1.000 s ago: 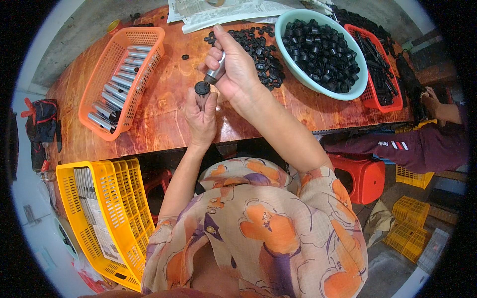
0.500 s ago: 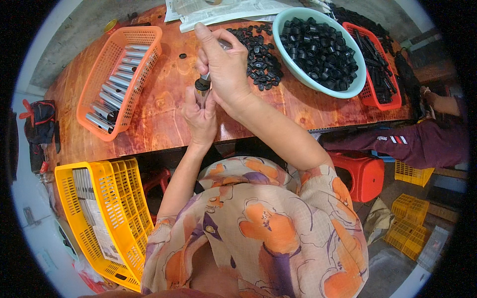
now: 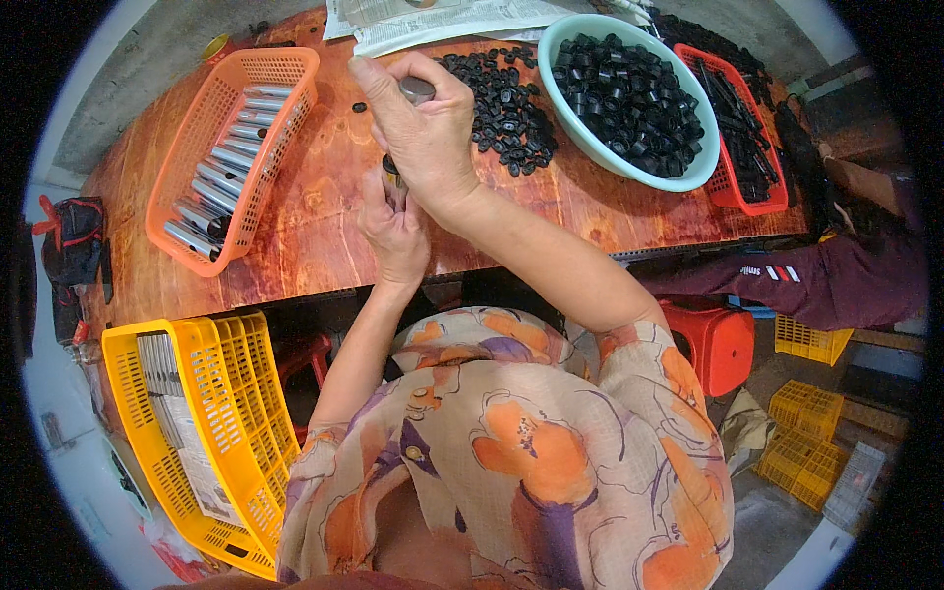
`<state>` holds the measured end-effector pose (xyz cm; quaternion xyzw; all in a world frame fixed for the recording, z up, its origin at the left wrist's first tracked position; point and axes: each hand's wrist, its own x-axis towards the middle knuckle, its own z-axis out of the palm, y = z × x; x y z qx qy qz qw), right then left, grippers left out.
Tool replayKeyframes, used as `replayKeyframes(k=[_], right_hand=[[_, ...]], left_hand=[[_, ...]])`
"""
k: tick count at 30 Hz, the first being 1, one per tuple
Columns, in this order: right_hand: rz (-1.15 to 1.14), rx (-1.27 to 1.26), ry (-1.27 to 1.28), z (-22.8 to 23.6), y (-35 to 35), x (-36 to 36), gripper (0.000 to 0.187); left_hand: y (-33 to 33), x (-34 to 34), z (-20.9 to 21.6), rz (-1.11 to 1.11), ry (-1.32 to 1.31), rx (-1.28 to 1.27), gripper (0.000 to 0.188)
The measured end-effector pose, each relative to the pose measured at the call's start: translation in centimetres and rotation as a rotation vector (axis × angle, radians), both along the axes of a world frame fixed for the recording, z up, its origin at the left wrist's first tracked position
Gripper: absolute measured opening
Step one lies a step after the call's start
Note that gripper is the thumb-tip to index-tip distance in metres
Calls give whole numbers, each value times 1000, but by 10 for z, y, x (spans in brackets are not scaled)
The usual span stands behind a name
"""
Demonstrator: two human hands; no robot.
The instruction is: The person repeatedly picks up silver cylindrical marker bodies and black caps, then screws the caps onto the bodies. Completed markers are placed into a yellow basket. The person continues this assembly cycle throughout the clip.
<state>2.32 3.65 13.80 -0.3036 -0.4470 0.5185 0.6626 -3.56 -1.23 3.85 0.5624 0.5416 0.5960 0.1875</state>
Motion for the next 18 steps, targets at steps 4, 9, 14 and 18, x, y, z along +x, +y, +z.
replayKeyframes(k=[4,9,14,18], right_hand=[[146,48,58,-4,3,6,25],[207,65,-48,-4,-1,6,25],[491,52,-169,10,-7,23,21],[826,223,-172,5,-6,20,30]], left_hand=[[-2,-3,2,-47,-28,-29,25],[0,-9,-5,-216,-210,-138,23],[1,-35,-6,-644,-360,-407,22],[-2,-63,-34,-907,-205,-460,27]])
